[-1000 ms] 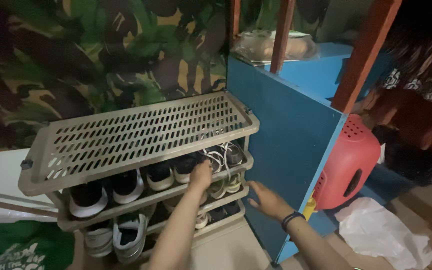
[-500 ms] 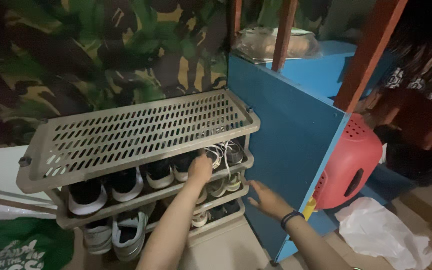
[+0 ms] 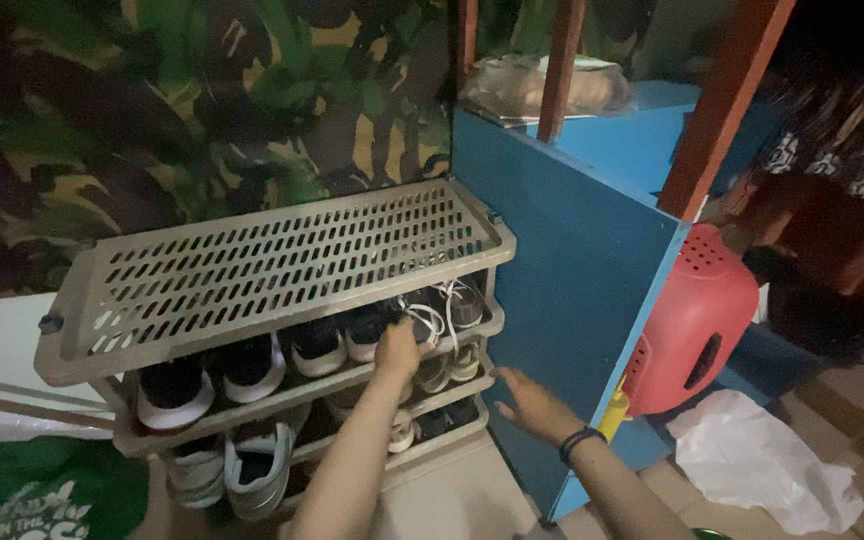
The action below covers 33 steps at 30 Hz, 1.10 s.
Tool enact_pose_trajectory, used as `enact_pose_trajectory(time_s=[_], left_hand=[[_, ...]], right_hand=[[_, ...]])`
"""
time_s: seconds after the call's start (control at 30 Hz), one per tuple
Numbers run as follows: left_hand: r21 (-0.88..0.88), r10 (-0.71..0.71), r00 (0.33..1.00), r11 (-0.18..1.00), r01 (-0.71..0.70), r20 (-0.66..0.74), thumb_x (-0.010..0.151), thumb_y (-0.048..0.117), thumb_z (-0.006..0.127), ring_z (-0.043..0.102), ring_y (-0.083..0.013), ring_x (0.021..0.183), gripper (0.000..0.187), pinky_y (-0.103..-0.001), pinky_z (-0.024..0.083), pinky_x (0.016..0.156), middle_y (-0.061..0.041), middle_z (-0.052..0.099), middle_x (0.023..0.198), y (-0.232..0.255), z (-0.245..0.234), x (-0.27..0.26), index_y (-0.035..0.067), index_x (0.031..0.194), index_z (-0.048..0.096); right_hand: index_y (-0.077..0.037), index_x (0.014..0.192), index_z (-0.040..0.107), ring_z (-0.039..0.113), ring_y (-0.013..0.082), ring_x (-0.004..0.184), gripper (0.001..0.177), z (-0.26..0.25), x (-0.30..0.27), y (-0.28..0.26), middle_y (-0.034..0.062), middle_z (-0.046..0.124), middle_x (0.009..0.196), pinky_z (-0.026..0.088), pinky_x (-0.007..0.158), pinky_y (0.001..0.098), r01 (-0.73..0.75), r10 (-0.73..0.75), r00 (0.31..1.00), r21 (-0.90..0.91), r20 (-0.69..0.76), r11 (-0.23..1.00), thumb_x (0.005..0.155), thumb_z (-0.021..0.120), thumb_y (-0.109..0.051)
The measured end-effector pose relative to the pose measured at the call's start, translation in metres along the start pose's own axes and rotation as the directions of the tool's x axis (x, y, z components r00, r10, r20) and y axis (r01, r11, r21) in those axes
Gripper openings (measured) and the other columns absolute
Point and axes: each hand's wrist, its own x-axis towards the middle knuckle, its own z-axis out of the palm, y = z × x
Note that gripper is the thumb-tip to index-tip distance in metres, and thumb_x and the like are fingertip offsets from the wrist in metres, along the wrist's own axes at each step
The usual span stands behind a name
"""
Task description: The person removes several pairs of shoes from a multi-tier shoe rack and places them on the floor. They handle white sneakers, blue sneakers, black sneakers, and black canvas shoes, moving them from the rack to the floor in sequence.
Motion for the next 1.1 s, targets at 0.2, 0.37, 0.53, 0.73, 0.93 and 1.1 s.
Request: enact_pose_trajectory(time_s=[0.2, 0.37, 0.53, 0.73, 0.93, 1.1], left_hand=[[-0.101, -0.035, 0.999, 0.994, 0.032, -0.030, 0.073, 0.033, 0.089, 0.069, -0.0442, 0.101, 0.055, -0.051, 0.056, 0.087, -0.027, 0.071, 0.103, -0.004, 0.004, -0.007, 0.003, 0.112, 0.064], [-0.152, 0.032, 0.989, 0.987, -0.054, -0.143, 0.068, 0.035, 0.090, 0.069, -0.0439, 0.098, 0.054, -0.050, 0.055, 0.083, -0.027, 0.072, 0.098, 0.000, -0.003, -0.023, 0.000, 0.102, 0.069], [-0.175, -0.068, 0.995, 0.983, 0.056, -0.066, 0.065, 0.037, 0.092, 0.069, -0.0408, 0.097, 0.053, -0.048, 0.054, 0.083, -0.024, 0.072, 0.101, 0.002, -0.012, -0.038, 0.002, 0.100, 0.074], [-0.276, -0.085, 0.995, 0.959, 0.066, -0.058, 0.064, 0.034, 0.093, 0.072, -0.0342, 0.092, 0.057, -0.045, 0.055, 0.080, -0.020, 0.073, 0.101, -0.001, -0.020, -0.066, 0.004, 0.108, 0.072], [-0.423, -0.187, 0.979, 0.883, 0.203, 0.079, 0.070, 0.037, 0.087, 0.076, -0.0286, 0.070, 0.042, -0.043, 0.058, 0.068, -0.020, 0.077, 0.081, -0.018, -0.019, -0.094, 0.000, 0.081, 0.073], [-0.217, 0.038, 0.977, 0.973, -0.084, -0.208, 0.067, 0.034, 0.094, 0.063, -0.0319, 0.059, 0.050, -0.044, 0.050, 0.060, -0.023, 0.065, 0.069, -0.051, -0.015, -0.111, -0.007, 0.068, 0.064]], right_hand=[[-0.015, 0.143, 0.041, 0.052, 0.0322, 0.136, 0.058, 0.002, -0.004, 0.006, 0.0126, 0.047, 0.152, 0.045, 0.112, 0.0420, 0.111, -0.109, 0.992, 0.039, -0.062, 0.993, 0.093, 0.069, -0.027], [-0.014, 0.142, 0.043, 0.050, 0.0315, 0.138, 0.056, 0.003, -0.005, 0.004, 0.0125, 0.049, 0.149, 0.042, 0.115, 0.0417, 0.212, -0.207, 0.972, 0.043, -0.109, 0.976, 0.093, 0.068, -0.026], [-0.016, 0.143, 0.043, 0.049, 0.0297, 0.139, 0.056, 0.003, -0.010, -0.004, 0.0102, 0.046, 0.151, 0.042, 0.114, 0.0412, 0.146, -0.144, 0.987, 0.020, -0.076, 0.989, 0.094, 0.067, -0.029], [-0.016, 0.144, 0.041, 0.048, 0.0304, 0.139, 0.055, 0.004, -0.008, -0.016, 0.0104, 0.046, 0.150, 0.040, 0.114, 0.0426, 0.097, -0.097, 0.995, 0.005, -0.016, 0.995, 0.096, 0.066, -0.030], [-0.016, 0.144, 0.042, 0.054, 0.0317, 0.134, 0.059, 0.006, -0.010, -0.020, 0.0115, 0.052, 0.146, 0.046, 0.111, 0.0417, 0.139, -0.140, 0.990, -0.029, -0.037, 0.990, 0.093, 0.068, -0.026], [-0.017, 0.150, 0.033, 0.053, 0.0335, 0.133, 0.070, 0.009, -0.002, -0.019, 0.0143, 0.050, 0.145, 0.043, 0.110, 0.0445, 0.181, -0.183, 0.979, -0.027, -0.085, 0.983, 0.091, 0.069, -0.025]])
